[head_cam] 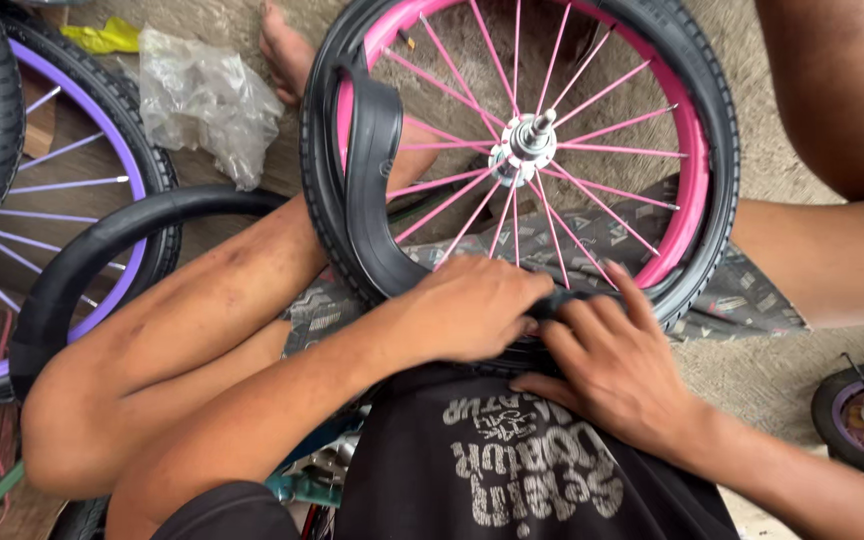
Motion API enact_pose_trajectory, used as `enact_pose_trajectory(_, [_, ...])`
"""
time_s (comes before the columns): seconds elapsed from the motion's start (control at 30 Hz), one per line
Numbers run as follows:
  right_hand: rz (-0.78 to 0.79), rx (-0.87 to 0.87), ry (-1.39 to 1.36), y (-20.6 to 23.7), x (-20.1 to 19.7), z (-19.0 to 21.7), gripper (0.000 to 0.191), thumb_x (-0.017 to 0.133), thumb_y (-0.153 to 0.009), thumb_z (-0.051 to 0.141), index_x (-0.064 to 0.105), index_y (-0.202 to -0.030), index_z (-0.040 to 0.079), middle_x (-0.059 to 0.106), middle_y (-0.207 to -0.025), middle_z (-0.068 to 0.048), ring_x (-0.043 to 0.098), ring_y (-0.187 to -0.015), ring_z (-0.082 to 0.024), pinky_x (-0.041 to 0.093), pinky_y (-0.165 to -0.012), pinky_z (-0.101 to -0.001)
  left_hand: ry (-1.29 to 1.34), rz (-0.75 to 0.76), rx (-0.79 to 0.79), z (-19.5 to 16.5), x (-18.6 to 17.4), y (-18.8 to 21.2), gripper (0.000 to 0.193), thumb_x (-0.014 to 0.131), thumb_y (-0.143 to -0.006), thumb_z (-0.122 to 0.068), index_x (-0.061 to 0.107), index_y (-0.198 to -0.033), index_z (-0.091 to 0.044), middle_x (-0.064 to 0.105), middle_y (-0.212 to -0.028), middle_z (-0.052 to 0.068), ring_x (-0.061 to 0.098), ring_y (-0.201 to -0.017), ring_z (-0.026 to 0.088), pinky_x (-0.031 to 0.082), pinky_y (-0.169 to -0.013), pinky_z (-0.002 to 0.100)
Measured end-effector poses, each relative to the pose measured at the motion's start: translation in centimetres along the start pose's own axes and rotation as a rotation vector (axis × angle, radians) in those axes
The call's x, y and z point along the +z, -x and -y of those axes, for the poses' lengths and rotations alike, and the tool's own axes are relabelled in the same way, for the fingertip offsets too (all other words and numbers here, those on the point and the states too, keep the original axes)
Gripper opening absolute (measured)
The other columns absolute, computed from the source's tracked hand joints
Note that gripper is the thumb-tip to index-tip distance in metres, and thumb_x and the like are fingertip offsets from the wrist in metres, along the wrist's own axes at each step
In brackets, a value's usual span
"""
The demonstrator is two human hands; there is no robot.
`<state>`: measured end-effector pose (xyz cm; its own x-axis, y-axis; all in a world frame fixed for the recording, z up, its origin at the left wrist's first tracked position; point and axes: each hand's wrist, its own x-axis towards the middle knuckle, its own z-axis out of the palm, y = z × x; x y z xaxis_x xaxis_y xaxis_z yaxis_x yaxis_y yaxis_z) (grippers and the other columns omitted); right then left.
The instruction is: The person installs a black inner tube into a pink bicycle wheel rim. They carefully tuck the tube inside the tire and then press the tire bead onto the rim by hand, working around the circumference to secure it.
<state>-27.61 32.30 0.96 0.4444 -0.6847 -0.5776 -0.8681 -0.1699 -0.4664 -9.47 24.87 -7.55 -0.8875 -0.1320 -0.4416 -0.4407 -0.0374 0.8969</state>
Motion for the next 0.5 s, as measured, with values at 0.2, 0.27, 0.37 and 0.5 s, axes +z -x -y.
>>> enact_pose_trajectory(0.2, [-0.085,0.087,0.134,3.4,-0.4,-4.2,0.089,0.074,-0.062,0.067,0.063,-0.120,0.000,0.061,-0.117,-0.016,0.058,-0.116,-0.035,0.030,-0.118,-0.0583,0.104,0.084,0.036,-0.6,-0.3,0.0,0.044,0.073,-0.083,-0.039,0.064,-0.108,-0.004,0.069,-0.108,0.019,0.065,-0.106,0.039,0.050,-0.088,0.053])
enact_pose_trajectory(0.27, [-0.074,0.072,0.096,3.5,-0.2,-5.2,0.084,0.077,-0.061,0.063,0.063,-0.115,0.000,0.060,-0.113,-0.017,0.058,-0.113,-0.038,0.034,-0.116,-0.0572,0.118,0.067,0.092,-0.9,-0.3,-0.2,0.055,0.080,-0.075,-0.041,0.063,-0.105,0.001,0.070,-0.104,0.021,0.066,-0.103,0.040,0.050,-0.089,0.052])
enact_pose_trajectory(0.37, [-0.015,0.030,-0.068,3.4,-0.4,-6.0,0.064,0.081,-0.066,0.050,0.063,-0.104,0.001,0.060,-0.104,-0.018,0.057,-0.109,-0.041,0.042,-0.107,-0.0531,-0.026,0.031,-0.027,-2.2,0.5,0.1,0.050,0.078,-0.075,-0.040,0.065,-0.099,0.002,0.071,-0.099,0.022,0.068,-0.100,0.041,0.053,-0.086,0.052])
enact_pose_trajectory(0.5, [0.051,-0.002,-0.268,2.9,-0.4,-6.8,0.027,0.077,-0.082,0.025,0.064,-0.093,0.004,0.062,-0.092,-0.014,0.062,-0.099,-0.037,0.048,-0.102,-0.0451,0.015,0.013,-0.100,-3.5,1.7,0.7,0.035,0.065,-0.093,-0.034,0.067,-0.097,0.001,0.072,-0.095,0.023,0.070,-0.094,0.043,0.053,-0.085,0.054])
